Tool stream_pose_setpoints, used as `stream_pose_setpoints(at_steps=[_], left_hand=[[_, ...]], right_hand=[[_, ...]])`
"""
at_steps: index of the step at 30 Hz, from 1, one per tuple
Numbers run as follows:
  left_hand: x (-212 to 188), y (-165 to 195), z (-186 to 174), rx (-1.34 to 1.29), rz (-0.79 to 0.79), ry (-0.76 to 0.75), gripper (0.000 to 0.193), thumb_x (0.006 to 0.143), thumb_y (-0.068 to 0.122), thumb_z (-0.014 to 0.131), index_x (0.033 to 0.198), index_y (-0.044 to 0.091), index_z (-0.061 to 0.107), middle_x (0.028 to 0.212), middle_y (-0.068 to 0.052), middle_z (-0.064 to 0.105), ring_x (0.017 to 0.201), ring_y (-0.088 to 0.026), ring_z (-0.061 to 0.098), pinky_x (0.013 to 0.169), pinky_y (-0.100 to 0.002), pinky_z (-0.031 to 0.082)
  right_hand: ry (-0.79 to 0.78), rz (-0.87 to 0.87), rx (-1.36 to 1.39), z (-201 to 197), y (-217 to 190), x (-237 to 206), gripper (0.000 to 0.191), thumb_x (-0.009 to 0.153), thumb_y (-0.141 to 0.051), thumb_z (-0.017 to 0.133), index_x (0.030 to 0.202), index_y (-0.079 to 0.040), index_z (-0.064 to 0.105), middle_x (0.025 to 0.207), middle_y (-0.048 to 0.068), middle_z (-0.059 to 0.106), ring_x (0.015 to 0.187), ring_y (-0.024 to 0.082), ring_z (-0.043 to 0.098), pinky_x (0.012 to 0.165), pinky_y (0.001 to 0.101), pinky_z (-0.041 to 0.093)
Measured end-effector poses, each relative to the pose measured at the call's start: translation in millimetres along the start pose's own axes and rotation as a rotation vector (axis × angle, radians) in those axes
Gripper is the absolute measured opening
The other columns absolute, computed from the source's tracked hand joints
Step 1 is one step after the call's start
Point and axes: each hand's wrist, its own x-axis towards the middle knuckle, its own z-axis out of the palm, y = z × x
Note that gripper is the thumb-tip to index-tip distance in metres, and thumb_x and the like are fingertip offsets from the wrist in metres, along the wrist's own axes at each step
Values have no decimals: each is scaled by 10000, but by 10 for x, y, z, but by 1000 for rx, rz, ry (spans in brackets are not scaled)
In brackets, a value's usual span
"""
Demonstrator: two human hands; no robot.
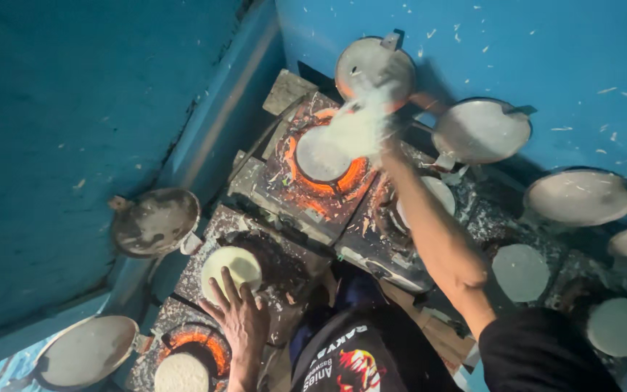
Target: The person cooks round flatbreads on a row of gas-heated griddle pans. They press dough discs onto the hot pans, flip and reposition the breads as they cook, and stack the finished flatbreads on a cloth-lined bamboo tray.
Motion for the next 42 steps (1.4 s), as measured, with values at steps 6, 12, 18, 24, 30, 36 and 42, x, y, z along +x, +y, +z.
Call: stream_pose_setpoints(at_steps=[6,12,18,24,30,36,42], left_hand=[[-84,61,146,-13,-13,75,650,736,293,733,1286,-24,593,1667,-177,223,1556,-437,132,1205,-713,59],[-160,93,247,-14,-74,46,644,750,292,722,1305,0,572,1673,-180,212,1562,-433,128,1210,-710,56],[-161,66,361,-35,-70,75,679,752,318,743,1323,5,550,1681,-208,218,1558,-460,120,1206,-724,49],[-92,-283,423,-191,-85,194,440,789,244,752,1194,109,649,1666,-181,276,1547,-491,126,1186,-757,63],[32,-1030,-317,-797,-125,498,600,788,137,768,1321,-17,540,1525,-220,425,1420,-460,390,1152,-552,335],[-967,-1886,-953,-708,-44,324,328,877,48,687,1197,20,619,1381,-149,639,1202,-388,654,995,-449,527],[-1654,-2277,-174,-576,-97,179,414,742,167,826,1087,9,658,1420,-246,521,1239,-446,550,1021,-485,472]], right_hand=[[61,153,84,-98,313,268,449,960,-303,601,1315,-27,604,1226,170,691,1002,264,711,828,431,546],[78,149,133,201,60,173,439,949,-289,614,1305,-31,613,1215,170,699,986,264,717,810,429,547],[-205,178,674,15,10,216,429,939,-276,627,1294,-36,621,1203,170,708,970,265,723,792,427,549],[-549,483,1721,-115,-546,-553,420,928,-263,640,1284,-40,630,1191,171,717,954,265,729,774,425,551],[-817,329,1615,12,-1292,-1199,412,917,-249,653,1273,-45,638,1180,171,726,938,265,735,757,423,553],[-645,-576,577,874,-2496,-1619,419,862,-180,693,1249,-22,656,1156,198,699,1023,312,668,849,412,528],[-128,-748,163,1591,-3393,-2411,410,820,-187,664,1198,-33,695,1153,221,699,1064,404,620,923,474,479]])
